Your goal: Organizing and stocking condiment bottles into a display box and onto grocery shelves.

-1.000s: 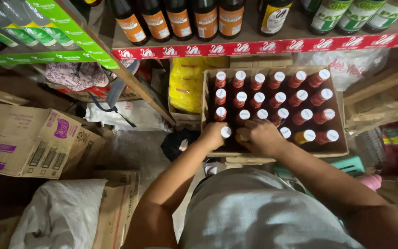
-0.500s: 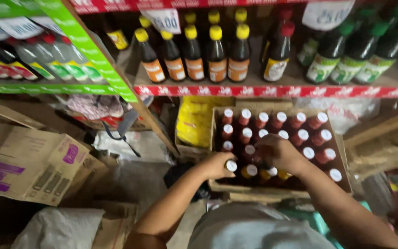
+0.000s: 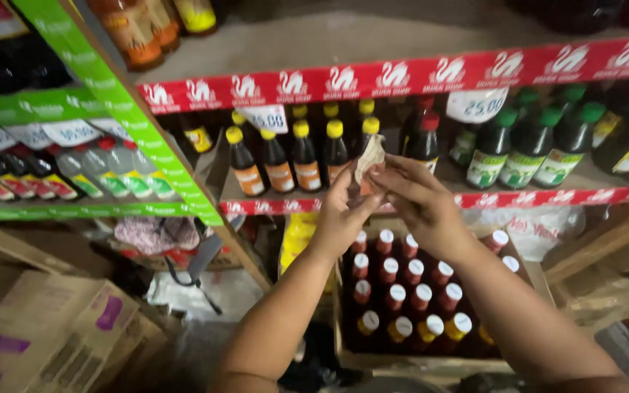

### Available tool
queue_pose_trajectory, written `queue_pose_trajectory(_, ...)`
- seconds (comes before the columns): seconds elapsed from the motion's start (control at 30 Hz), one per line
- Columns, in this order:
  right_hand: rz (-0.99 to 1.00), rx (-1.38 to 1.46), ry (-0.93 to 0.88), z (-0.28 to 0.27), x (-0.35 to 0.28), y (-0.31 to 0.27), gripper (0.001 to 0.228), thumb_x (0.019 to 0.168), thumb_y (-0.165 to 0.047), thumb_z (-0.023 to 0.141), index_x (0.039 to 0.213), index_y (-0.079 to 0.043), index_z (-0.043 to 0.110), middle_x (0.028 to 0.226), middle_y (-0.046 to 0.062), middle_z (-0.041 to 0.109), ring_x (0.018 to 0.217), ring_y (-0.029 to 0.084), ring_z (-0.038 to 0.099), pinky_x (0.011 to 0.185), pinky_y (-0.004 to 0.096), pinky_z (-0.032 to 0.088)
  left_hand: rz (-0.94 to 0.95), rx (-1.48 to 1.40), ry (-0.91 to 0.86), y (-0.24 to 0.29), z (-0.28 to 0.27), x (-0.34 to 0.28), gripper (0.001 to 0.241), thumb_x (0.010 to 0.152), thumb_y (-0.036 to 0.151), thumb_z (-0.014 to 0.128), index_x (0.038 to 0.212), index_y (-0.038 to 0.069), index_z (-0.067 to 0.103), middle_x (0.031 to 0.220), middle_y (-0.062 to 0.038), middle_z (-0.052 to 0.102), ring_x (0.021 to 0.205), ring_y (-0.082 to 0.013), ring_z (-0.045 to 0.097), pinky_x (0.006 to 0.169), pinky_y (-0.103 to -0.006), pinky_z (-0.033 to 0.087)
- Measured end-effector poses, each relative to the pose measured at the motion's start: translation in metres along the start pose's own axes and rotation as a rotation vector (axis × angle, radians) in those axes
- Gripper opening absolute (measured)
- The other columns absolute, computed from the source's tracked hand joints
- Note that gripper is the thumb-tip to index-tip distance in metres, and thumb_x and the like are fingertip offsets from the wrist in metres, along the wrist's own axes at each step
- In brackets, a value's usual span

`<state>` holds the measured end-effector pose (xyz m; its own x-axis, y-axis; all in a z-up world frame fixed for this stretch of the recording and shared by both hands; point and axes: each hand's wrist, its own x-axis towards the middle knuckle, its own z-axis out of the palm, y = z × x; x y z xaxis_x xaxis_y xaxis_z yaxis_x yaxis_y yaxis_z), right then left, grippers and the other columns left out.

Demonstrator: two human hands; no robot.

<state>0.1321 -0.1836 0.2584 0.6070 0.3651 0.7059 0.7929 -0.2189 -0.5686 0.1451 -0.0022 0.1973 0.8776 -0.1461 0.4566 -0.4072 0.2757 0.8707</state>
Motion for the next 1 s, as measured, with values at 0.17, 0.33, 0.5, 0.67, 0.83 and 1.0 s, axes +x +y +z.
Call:
queue_pose_trajectory(0.17,-0.223,-0.336,0.144,-0.034,0.042,0.001,0.058,0.077,0.023,0.058,0.122,-0.008,0.075,0.139,0.015,0.067,0.132,0.031,0.063,0.109,0.042,0.053,0.087,-0.032,-0.057,0.024,-0.001,0.040,0.070,0.096,0.006,0.071,0.157,0.006,0.036,0.142,-0.010,0.058,0.128,-0.0170,0.058,0.110,-0.0348,0.049)
queue_pose_trajectory(0.33,-0.343,-0.880,0.492,-0.090,0.103,0.015,0.040,0.082,0.008,0.062,0.119,-0.001,0.073,0.119,0.022,0.074,0.115,0.040,0.064,0.098,0.055,0.046,0.195,0.190,0.006,0.055,-0.008,0.059,0.055,0.098,0.005,0.068,0.149,0.004,0.049,0.150,-0.013,0.057,0.140,-0.0226,0.056,0.117,-0.0401,0.046)
queue_pose_trajectory(0.5,0.002,-1.062,0.288,-0.085,0.141,0.057,0.024,0.095,-0.010,0.063,0.108,-0.022,0.079,0.099,0.013,0.076,0.091,0.037,0.070,0.089,0.058,0.048,0.260,0.367,0.060,0.080,-0.020,0.056,0.040,0.096,0.007,0.070,0.135,0.004,0.060,0.141,-0.010,0.061,0.135,-0.0217,0.059,0.115,-0.0401,0.049)
queue_pose_trajectory(0.67,0.121,-0.969,0.070,-0.015,0.180,0.059,0.036,0.092,-0.011,0.061,0.121,-0.025,0.076,0.095,0.016,0.076,0.081,0.036,0.072,0.072,0.050,0.057,0.389,0.487,0.178,0.086,-0.040,0.063,0.032,0.094,0.009,0.071,0.125,0.007,0.067,0.138,-0.010,0.063,0.131,-0.0220,0.063,0.115,-0.0391,0.052)
queue_pose_trajectory(0.83,-0.007,-0.686,-0.037,0.083,0.216,0.013,0.046,0.072,-0.022,0.077,0.118,-0.017,0.070,0.091,0.016,0.076,0.081,0.037,0.073,0.070,0.051,0.057,0.642,0.840,0.411,0.092,-0.065,0.075,0.034,0.095,0.009,0.067,0.129,0.008,0.067,0.145,-0.014,0.059,0.141,-0.0312,0.053,0.125,-0.0462,0.040)
queue_pose_trajectory(1.0,-0.090,-0.306,0.003,0.130,0.251,0.047,0.043,0.081,-0.007,0.069,0.124,-0.014,0.071,0.102,0.014,0.078,0.094,0.035,0.074,0.082,0.047,0.058,0.804,0.847,0.598,0.104,-0.079,0.090,0.054,0.100,0.016,0.066,0.150,0.005,0.049,0.158,-0.018,0.040,0.153,-0.0327,0.033,0.129,-0.0486,0.027)
